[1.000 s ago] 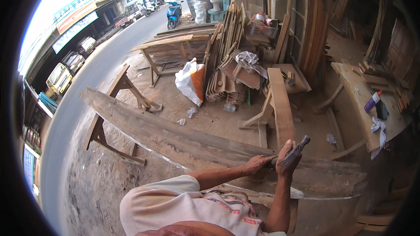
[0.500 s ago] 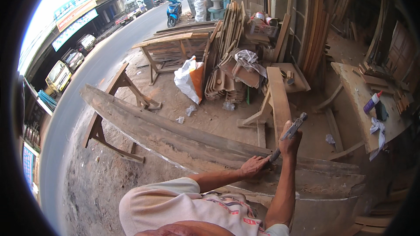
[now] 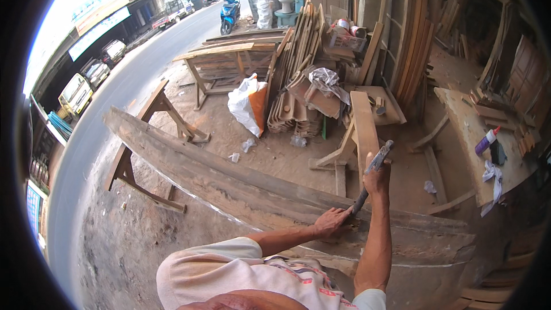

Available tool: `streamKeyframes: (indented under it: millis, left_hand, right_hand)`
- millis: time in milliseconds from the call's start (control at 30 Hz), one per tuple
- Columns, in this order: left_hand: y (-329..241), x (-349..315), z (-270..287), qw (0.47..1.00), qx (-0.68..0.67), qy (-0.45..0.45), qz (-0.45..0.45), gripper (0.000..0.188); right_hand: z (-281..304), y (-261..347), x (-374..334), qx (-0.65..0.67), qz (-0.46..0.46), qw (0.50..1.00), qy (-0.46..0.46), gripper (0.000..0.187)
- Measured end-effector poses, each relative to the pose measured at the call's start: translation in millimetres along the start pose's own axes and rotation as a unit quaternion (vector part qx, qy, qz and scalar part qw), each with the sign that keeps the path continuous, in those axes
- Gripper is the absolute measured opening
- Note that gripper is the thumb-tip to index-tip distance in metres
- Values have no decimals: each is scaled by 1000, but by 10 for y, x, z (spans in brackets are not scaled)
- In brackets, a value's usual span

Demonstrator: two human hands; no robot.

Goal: The person uses a hammer to repeatedly strike and break apart a long wooden plank resting on a workbench. They reposition the plank and continue hammering to separate sections of the wood.

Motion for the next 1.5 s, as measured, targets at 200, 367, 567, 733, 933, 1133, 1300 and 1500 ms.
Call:
streamKeyframes:
  millis: [200, 367, 567, 733, 933, 1133, 1300, 1500]
  left_hand:
    - [-25, 90, 56, 998, -19, 49, 27, 81]
    - [-64, 85, 105, 999, -30, 9, 16, 71]
    - [-65, 119, 89, 997, -51, 32, 38, 59]
    - [-51, 109, 13, 999, -43, 3, 34, 57]
    - [20, 91, -25, 999, -28, 21, 20, 57]
    - [17, 123, -12, 999, -15, 38, 8, 60]
    - [58, 125, -147, 999, 2, 38, 15, 62]
    - [-39, 184, 7, 999, -35, 38, 18, 63]
  right_hand:
    - [226, 224, -534, -64, 67, 995, -37, 45]
    - [245, 475, -596, -73, 129, 988, -34, 44]
    - [216, 318, -508, -62, 113, 991, -31, 44]
    - [145, 86, -142, -93, 89, 992, -12, 46]
    - [-58, 31, 195, -58, 8, 995, 83, 39]
    - [-183, -54, 491, -12, -79, 988, 130, 40]
    - [-363, -64, 642, -2, -141, 977, 160, 34]
    - [-156, -112, 463, -7, -63, 986, 151, 36]
Point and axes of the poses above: each hand's wrist, its own x-axis towards the middle knuckle, its own z-axis out of the back of the hand, y = z × x, the point moved 2 cm from there along x, towards the middle knuckle, and after that the axes turned 5 degrees about x, right-handed, at the moved point
